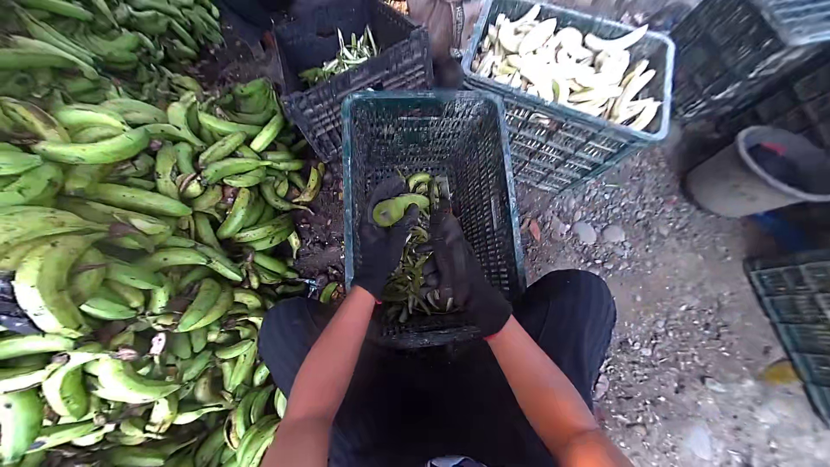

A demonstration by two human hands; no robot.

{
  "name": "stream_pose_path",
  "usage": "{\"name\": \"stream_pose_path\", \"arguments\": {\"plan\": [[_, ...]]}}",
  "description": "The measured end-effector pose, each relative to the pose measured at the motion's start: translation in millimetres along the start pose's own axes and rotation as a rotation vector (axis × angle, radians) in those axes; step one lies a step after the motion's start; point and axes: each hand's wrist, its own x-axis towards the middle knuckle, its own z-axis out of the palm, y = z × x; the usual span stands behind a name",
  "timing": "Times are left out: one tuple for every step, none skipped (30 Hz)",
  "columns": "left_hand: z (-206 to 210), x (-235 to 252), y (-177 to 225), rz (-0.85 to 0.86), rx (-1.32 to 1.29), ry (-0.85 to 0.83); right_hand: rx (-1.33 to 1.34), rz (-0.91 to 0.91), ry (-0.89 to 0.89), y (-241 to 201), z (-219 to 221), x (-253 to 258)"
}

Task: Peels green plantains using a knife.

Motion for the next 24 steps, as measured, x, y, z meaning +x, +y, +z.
{"name": "stream_pose_path", "arguments": {"plan": [[3, 6, 0, 0.051, -0.023, 0.031, -0.016, -0.084, 0.019, -8, 0, -5], [2, 7, 0, 0.064, 0.01, 0.017, -0.026, -0.184, 0.033, -12, 0, -11], [-1, 5, 1, 0.045, 0.067, -0.014, -0.027, -0.289, 0.029, -17, -2, -17], [-3, 3, 1, 0.026, 0.1, -0.031, -0.022, -0.408, 0.024, -22, -3, -24], [-5, 1, -1, 0.01, 0.108, -0.042, -0.022, -0.535, 0.034, -28, -3, -31], [-6, -1, -2, 0.012, 0.115, -0.045, 0.007, -0.663, 0.041, -32, -1, -35], [-6, -2, -4, 0.028, 0.119, -0.044, 0.032, -0.786, 0.048, -34, 3, -32], [-6, -1, -5, 0.05, 0.116, -0.044, 0.053, -0.848, 0.045, -28, 5, -24], [-5, -1, -4, 0.069, 0.115, -0.042, 0.033, -0.797, 0.031, -12, 6, -13], [-3, -2, -1, 0.074, 0.105, -0.033, -0.054, -0.623, 0.023, 15, 4, -1], [0, -3, 4, 0.073, 0.094, -0.013, -0.162, -0.353, -0.031, 46, 0, 10], [1, -3, 9, 0.069, 0.08, 0.01, -0.241, -0.08, -0.093, 74, -2, 18], [-2, 0, 13, 0.054, 0.061, 0.028, -0.264, 0.129, -0.138, 92, 0, 22], [-6, 8, 13, 0.053, 0.023, 0.038, -0.245, 0.243, -0.157, 97, 4, 24], [-9, 16, 10, 0.058, -0.036, 0.057, -0.201, 0.294, -0.137, 97, 5, 24], [-11, 21, 7, 0.025, -0.119, 0.084, -0.155, 0.287, -0.127, 95, 3, 22], [-14, 22, 5, -0.037, -0.213, 0.113, -0.141, 0.212, -0.124, 93, -3, 21], [-17, 22, 7, -0.131, -0.28, 0.131, -0.158, 0.103, -0.116, 90, -9, 24], [-19, 25, 11, -0.246, -0.301, 0.164, -0.227, -0.023, -0.082, 82, -17, 29], [-20, 29, 14, -0.34, -0.314, 0.179, -0.326, -0.144, -0.042, 70, -24, 31], [-21, 33, 15, -0.397, -0.362, 0.173, -0.409, -0.242, -0.024, 59, -32, 32], [-22, 33, 13, -0.425, -0.404, 0.147, -0.489, -0.327, -0.028, 48, -36, 33], [-23, 33, 11, -0.427, -0.405, 0.111, -0.592, -0.405, -0.033, 37, -38, 32], [-23, 31, 7, -0.411, -0.405, 0.084, -0.705, -0.468, -0.025, 27, -37, 32]]}}
